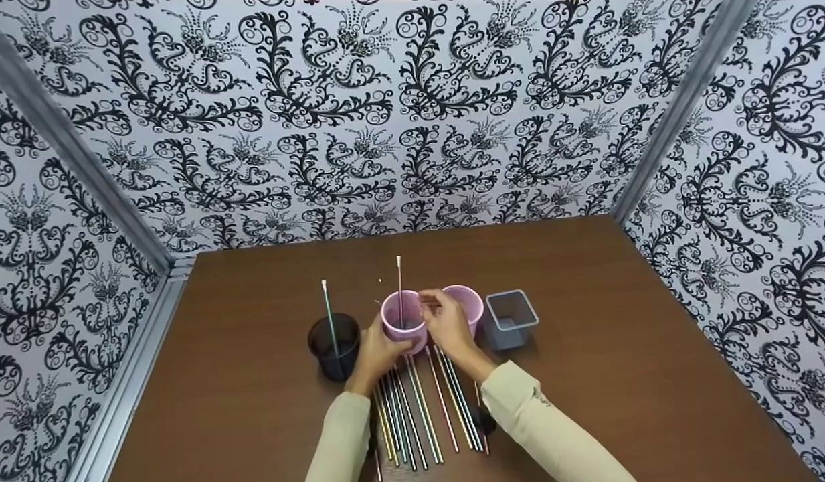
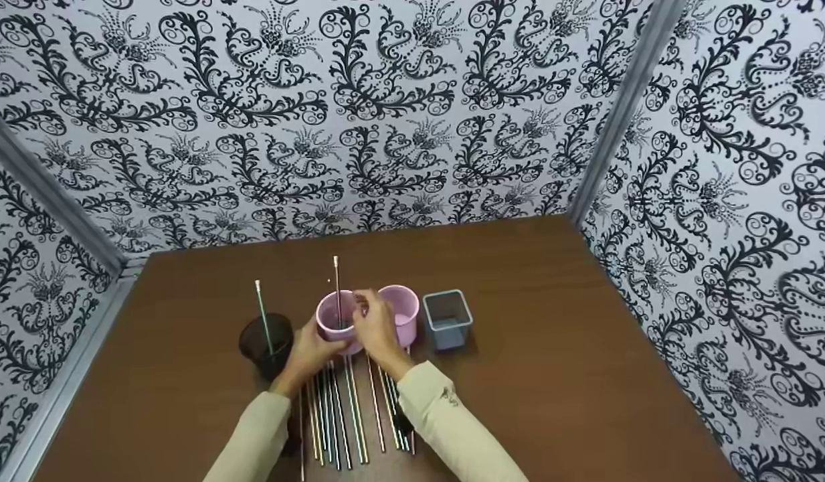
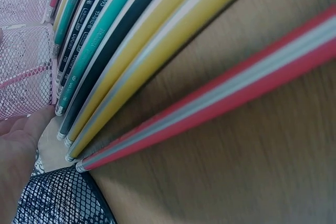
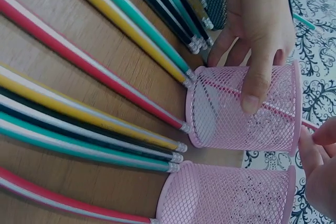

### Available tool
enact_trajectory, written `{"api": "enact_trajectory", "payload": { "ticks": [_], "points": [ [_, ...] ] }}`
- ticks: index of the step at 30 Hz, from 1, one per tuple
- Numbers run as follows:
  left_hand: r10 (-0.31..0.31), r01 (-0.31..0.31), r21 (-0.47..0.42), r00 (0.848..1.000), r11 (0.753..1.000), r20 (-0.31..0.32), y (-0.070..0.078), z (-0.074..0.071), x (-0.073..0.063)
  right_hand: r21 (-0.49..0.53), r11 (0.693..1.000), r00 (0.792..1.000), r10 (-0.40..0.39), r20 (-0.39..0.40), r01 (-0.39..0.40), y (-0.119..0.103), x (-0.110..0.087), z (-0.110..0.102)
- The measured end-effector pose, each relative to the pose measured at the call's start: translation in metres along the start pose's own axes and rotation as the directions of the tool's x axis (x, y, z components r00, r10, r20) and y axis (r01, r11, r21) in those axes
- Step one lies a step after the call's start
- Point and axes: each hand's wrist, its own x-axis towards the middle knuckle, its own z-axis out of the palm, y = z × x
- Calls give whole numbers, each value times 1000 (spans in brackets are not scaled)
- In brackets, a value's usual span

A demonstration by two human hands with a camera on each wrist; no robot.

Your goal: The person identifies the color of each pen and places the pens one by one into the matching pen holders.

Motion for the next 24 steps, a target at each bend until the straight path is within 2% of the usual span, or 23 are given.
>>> {"api": "enact_trajectory", "payload": {
  "ticks": [5, 9, 13, 19, 24],
  "points": [
    [-7, 7, 5, 1000, 1000, 0, 1, -1, 0, 2, 999, 999, 42, 0, -42, -4, -6, -8],
    [4, -4, 11, 1000, 1000, -2, 0, -1, 0, 28, 1000, 1000, 10, -2, -10, -10, -10, -17],
    [5, -5, 2, 1000, 1000, -3, 0, -1, 0, -27, 999, 999, -22, -38, 21, -16, -13, -27],
    [9, -9, -12, 1000, 1000, 9, 1, -1, -1, -53, 997, 997, 53, -63, -56, -23, -23, -39],
    [-5, 5, -21, 1000, 1000, 16, 1, 1, 0, -66, 995, 995, 75, -63, -79, -17, -37, -44]
  ]
}}
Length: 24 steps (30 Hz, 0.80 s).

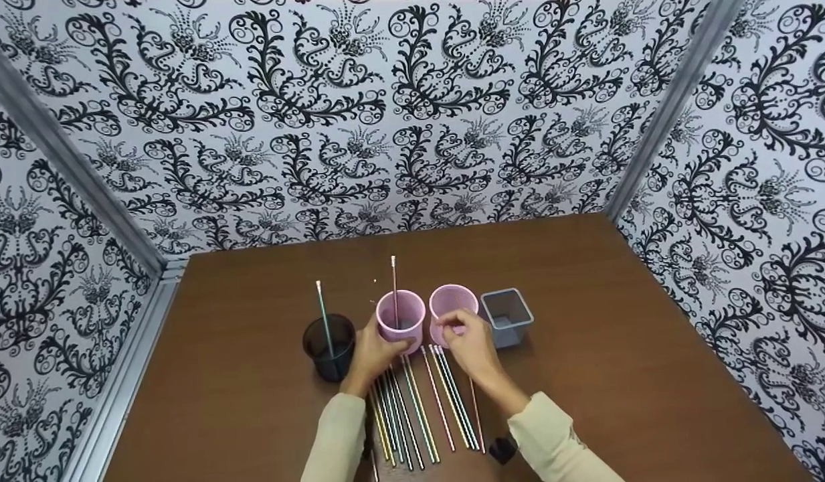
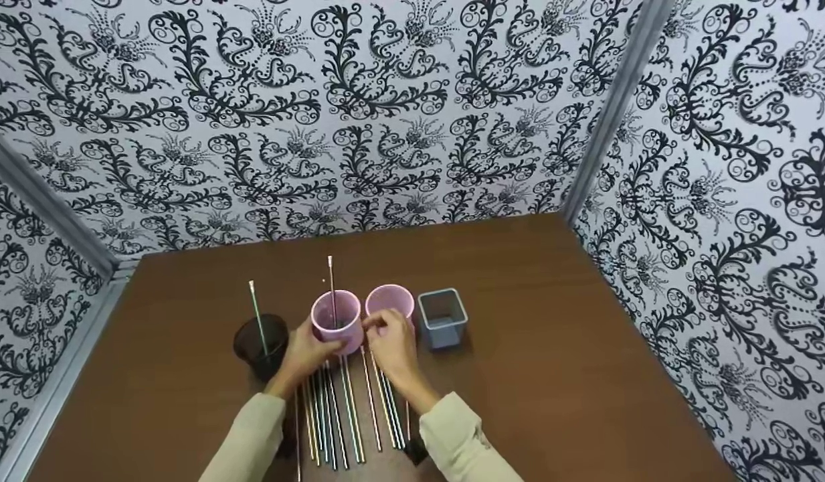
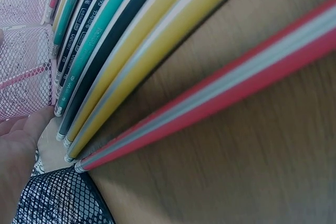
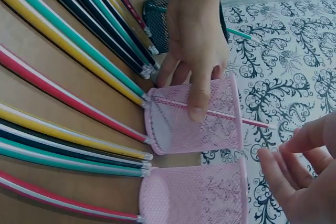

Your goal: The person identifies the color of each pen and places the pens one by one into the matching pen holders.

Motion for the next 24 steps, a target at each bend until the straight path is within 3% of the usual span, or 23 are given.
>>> {"api": "enact_trajectory", "payload": {
  "ticks": [3, 6, 13, 17, 24],
  "points": [
    [1, -1, 5, 1000, 1000, 4, -1, 1, 0, -61, 998, 1000, 6, 0, -6, 5, -8, -2],
    [5, -4, 29, 1000, 1000, -13, -2, 1, 0, -160, 985, 998, 63, 20, -59, 10, -15, -6],
    [0, 2, 35, 999, 999, -35, -2, -1, -1, -360, 915, 972, 223, 76, -182, 28, -23, -9],
    [-3, 4, 31, 999, 1000, -35, -2, -1, -2, -414, 879, 952, 296, 81, -238, 41, -28, -11],
    [-10, 11, 29, 999, 1000, -32, -2, 1, -2, -431, 863, 925, 354, 138, -265, 62, -38, -15]
  ]
}}
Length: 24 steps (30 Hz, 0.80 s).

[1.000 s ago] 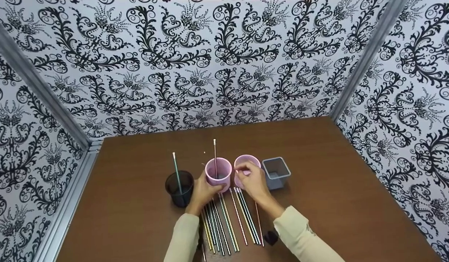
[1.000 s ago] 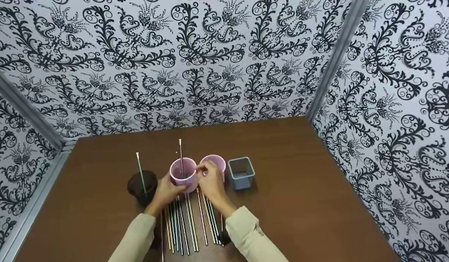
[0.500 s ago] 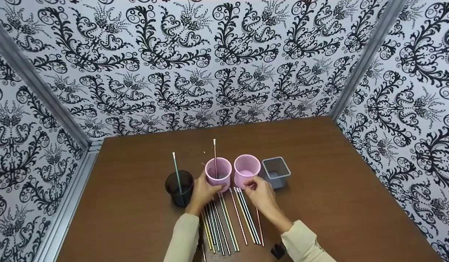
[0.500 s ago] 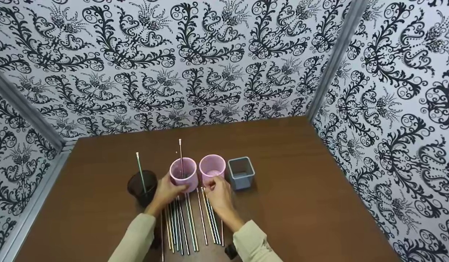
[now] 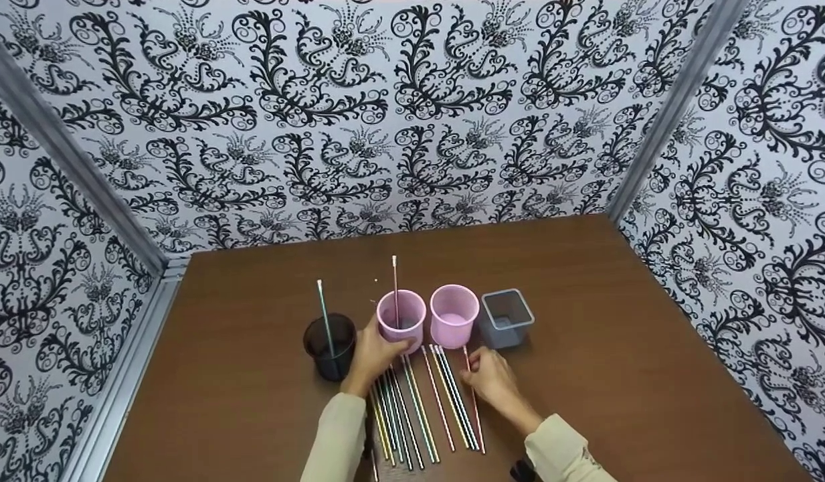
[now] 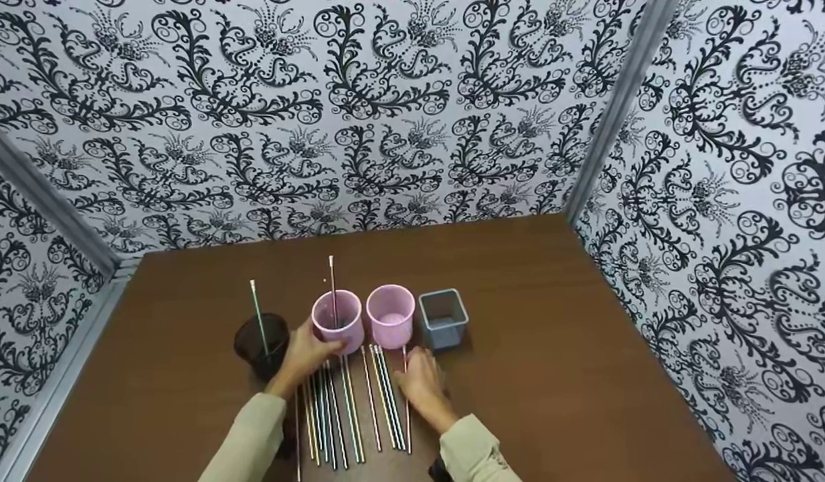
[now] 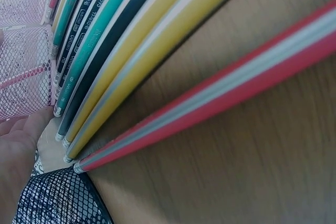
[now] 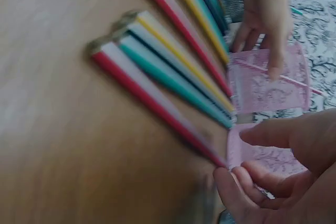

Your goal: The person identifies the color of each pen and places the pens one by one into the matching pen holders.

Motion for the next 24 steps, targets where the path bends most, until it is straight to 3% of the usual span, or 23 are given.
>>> {"api": "enact_trajectory", "payload": {
  "ticks": [6, 15, 24],
  "points": [
    [-6, 6, 3, 1000, 1000, 10, 0, 3, 1, -44, 999, 1000, 9, 13, -8, 11, 1, 0],
    [-7, 7, -32, 1000, 999, 26, 1, 1, 2, -66, 998, 999, 25, 35, -22, 7, 5, -4],
    [-23, 23, -3, 999, 1000, 28, 0, -1, 1, 15, 992, 986, 122, 110, -124, 2, 1, -4]
  ]
}}
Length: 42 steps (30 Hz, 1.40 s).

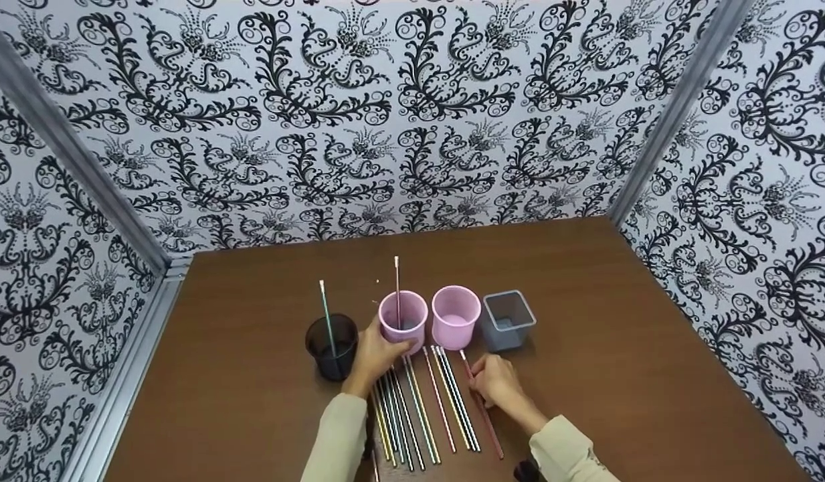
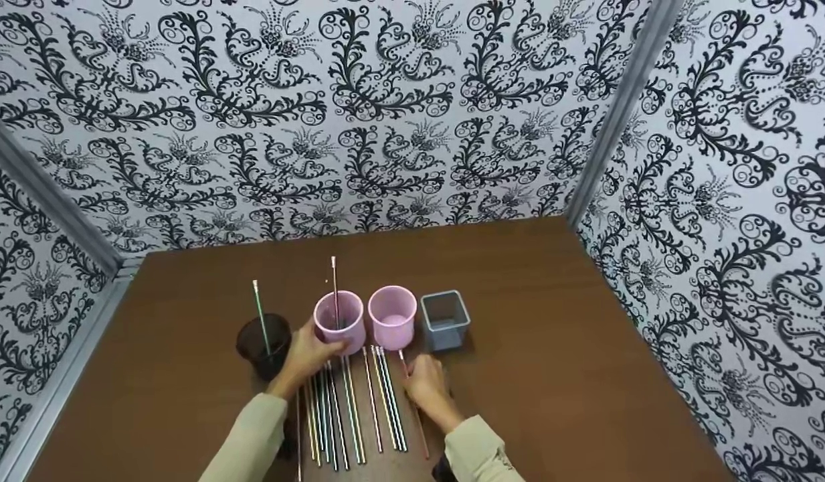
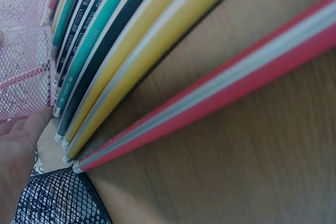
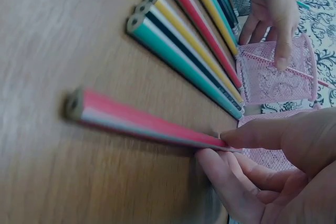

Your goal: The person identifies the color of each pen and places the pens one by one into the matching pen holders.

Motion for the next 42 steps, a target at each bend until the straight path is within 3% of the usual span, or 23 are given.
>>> {"api": "enact_trajectory", "payload": {
  "ticks": [7, 12, 17, 21, 26, 29, 33, 35, 38, 42],
  "points": [
    [4, -3, -60, 1000, 998, 8, 1, 2, 1, 42, 998, 999, -51, -19, 52, -4, -4, -6],
    [0, 0, -50, 1000, 999, 3, 0, 2, 0, 76, 993, 996, -92, 0, 92, -10, -5, -11],
    [-1, 1, -39, 1000, 999, -2, -1, 0, 0, 95, 975, 979, -195, -55, 199, -20, -3, -15],
    [16, -17, -42, 1000, 999, -16, -1, -1, 0, 269, 924, 962, -255, -99, 273, -29, 1, -16],
    [21, -22, -31, 1000, 999, -19, -1, 1, -1, 488, 815, 950, -266, -166, 313, -47, 1, -21],
    [16, -16, -11, 1000, 1000, -24, -2, 1, -1, 532, 738, 909, -312, -277, 416, -61, -3, -24],
    [6, -6, -1, 1000, 1000, -27, -2, 1, -1, 518, 622, 807, -403, -431, 587, -78, -3, -28],
    [3, -3, -15, 1000, 1000, -22, -2, 2, -1, 503, 583, 768, -436, -469, 638, -86, 0, -30],
    [1, -1, -32, 1000, 999, -12, -3, 2, -1, 487, 557, 739, -460, -492, 672, -98, 8, -32],
    [-16, 16, -36, 1000, 999, -9, -4, 2, -1, 458, 583, 738, -468, -486, 671, -114, 17, -34]
  ]
}}
